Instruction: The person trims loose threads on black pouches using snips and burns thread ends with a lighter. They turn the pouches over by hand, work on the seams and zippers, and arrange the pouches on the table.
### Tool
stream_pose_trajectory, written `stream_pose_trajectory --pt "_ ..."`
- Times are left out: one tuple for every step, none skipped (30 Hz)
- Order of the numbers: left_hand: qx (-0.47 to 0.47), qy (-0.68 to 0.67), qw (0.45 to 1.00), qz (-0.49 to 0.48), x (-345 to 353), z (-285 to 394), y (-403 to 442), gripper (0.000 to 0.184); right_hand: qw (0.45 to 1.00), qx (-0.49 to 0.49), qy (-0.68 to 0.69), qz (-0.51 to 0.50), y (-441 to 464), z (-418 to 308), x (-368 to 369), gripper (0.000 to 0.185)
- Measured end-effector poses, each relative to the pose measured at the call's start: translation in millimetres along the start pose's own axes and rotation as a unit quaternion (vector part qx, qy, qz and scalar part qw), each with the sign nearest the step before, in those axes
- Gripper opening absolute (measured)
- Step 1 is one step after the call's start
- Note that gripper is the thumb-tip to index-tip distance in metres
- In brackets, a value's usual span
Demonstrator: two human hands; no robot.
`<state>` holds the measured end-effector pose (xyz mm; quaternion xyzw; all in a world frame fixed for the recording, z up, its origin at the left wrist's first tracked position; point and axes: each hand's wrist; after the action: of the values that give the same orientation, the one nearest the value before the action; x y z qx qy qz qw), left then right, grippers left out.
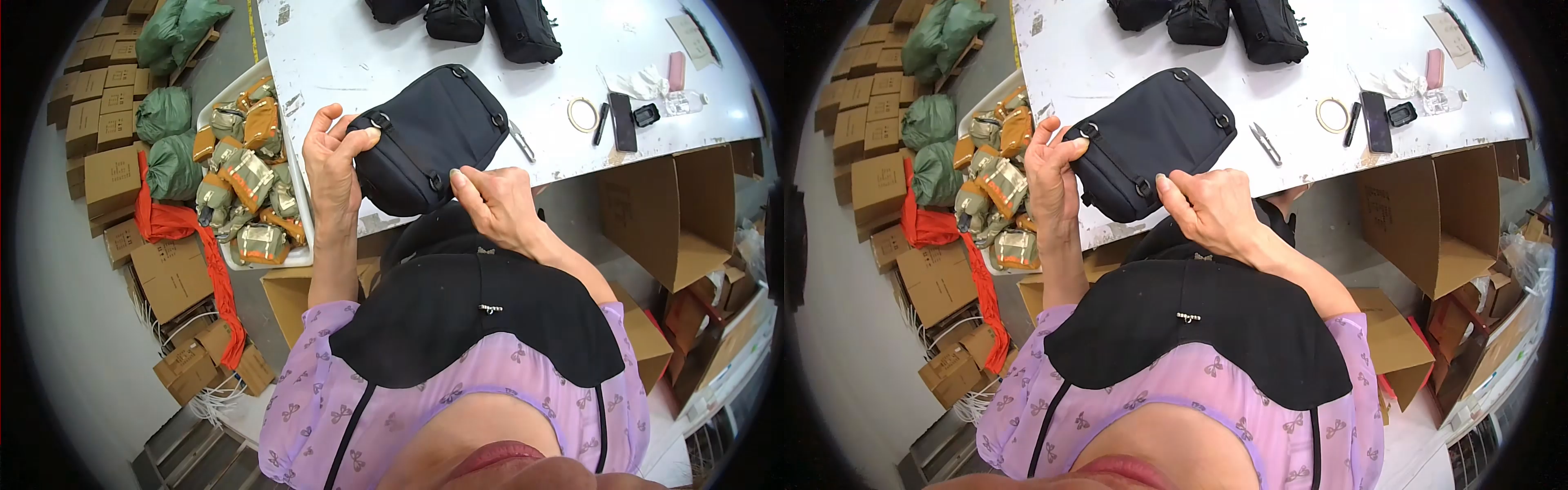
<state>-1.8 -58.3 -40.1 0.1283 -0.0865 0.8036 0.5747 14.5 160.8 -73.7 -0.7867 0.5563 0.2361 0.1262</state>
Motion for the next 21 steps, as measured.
stream_pose_trajectory --pt "0.002 0.002 1.0 0.001 1.9 1.3 -0.8 0.053 1.0 -0.007 -0.007 0.008 -0.2 -0.3 1.1 0.04" --pt "0.003 0.003 1.0 0.002 3.2 1.7 -1.5 0.053 1.0 -0.014 -0.015 0.016 -0.5 -0.8 2.0 0.039" --pt "0.007 0.004 1.0 0.002 3.7 1.1 -1.5 0.053 0.999 -0.021 -0.022 0.024 -0.7 -0.9 2.6 0.039" --pt "0.01 0.006 1.0 0.003 4.0 0.6 -1.1 0.053 0.999 -0.025 -0.026 0.027 -0.8 -0.2 3.1 0.04" --pt "0.014 0.007 1.0 0.004 4.2 0.4 -0.7 0.052 0.999 -0.028 -0.031 0.03 -0.7 0.8 3.5 0.04" --pt "0.016 0.008 1.0 0.003 4.6 0.8 -0.8 0.052 0.998 -0.031 -0.035 0.033 -0.4 1.3 3.7 0.04" --pt "0.018 0.01 1.0 0.003 5.4 1.3 -1.3 0.052 0.998 -0.026 -0.039 0.034 -0.3 1.1 3.2 0.04" --pt "0.02 0.011 1.0 0.004 6.0 1.6 -1.8 0.052 0.998 -0.021 -0.042 0.035 0.1 0.6 2.3 0.04" --pt "0.023 0.014 1.0 0.003 6.2 1.5 -2.0 0.052 0.998 -0.016 -0.046 0.037 0.7 0.1 1.4 0.041" --pt "0.026 0.017 1.0 0.002 6.2 1.3 -2.0 0.052 0.998 -0.009 -0.043 0.035 2.3 -0.6 0.2 0.041" --pt "0.028 0.02 0.999 0.001 6.4 1.2 -2.2 0.052 0.999 -0.002 -0.039 0.033 3.9 -1.0 -1.2 0.041" --pt "0.027 0.02 0.999 0.0 6.9 1.5 -2.9 0.052 0.999 0.005 -0.036 0.031 4.7 -1.3 -1.9 0.042" --pt "0.025 0.02 0.999 -0.001 7.8 2.0 -3.8 0.052 0.999 0.004 -0.032 0.032 4.8 -1.3 -1.8 0.042" --pt "0.024 0.02 1.0 -0.002 7.8 2.4 -4.2 0.052 0.999 0.003 -0.028 0.032 5.0 -1.5 -1.5 0.042" --pt "0.021 0.015 1.0 -0.003 7.4 2.4 -4.0 0.052 0.999 0.001 -0.024 0.032 5.3 -1.6 -1.3 0.042" --pt "0.018 0.011 1.0 -0.005 6.9 2.4 -3.8 0.052 0.999 0.004 -0.01 0.031 5.5 -1.7 -1.3 0.042" --pt "0.015 0.006 1.0 -0.006 6.7 2.5 -3.2 0.052 1.0 0.006 0.003 0.029 6.1 -1.8 -1.5 0.042" --pt "0.016 0.009 1.0 -0.006 7.4 2.5 -3.4 0.052 0.999 0.008 0.017 0.028 6.3 -1.6 -1.9 0.042" --pt "0.016 0.011 1.0 -0.005 8.5 2.6 -4.5 0.052 1.0 0.006 0.007 0.024 6.7 -2.3 -3.2 0.042" --pt "0.017 0.015 1.0 -0.004 9.4 2.8 -5.5 0.052 1.0 0.004 -0.002 0.02 7.3 -3.8 -5.1 0.042" --pt "0.018 0.017 1.0 -0.004 10.0 2.8 -6.2 0.052 1.0 0.001 -0.012 0.017 7.5 -4.4 -6.2 0.041"
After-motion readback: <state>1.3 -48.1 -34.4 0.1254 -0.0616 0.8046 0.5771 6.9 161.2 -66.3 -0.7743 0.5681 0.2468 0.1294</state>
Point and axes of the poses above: each hand's wrist, its own y-axis towards the middle knuckle, its own x-axis out of the palm, z = x × y, and after that the axes turned 10 degrees about x, right-handed
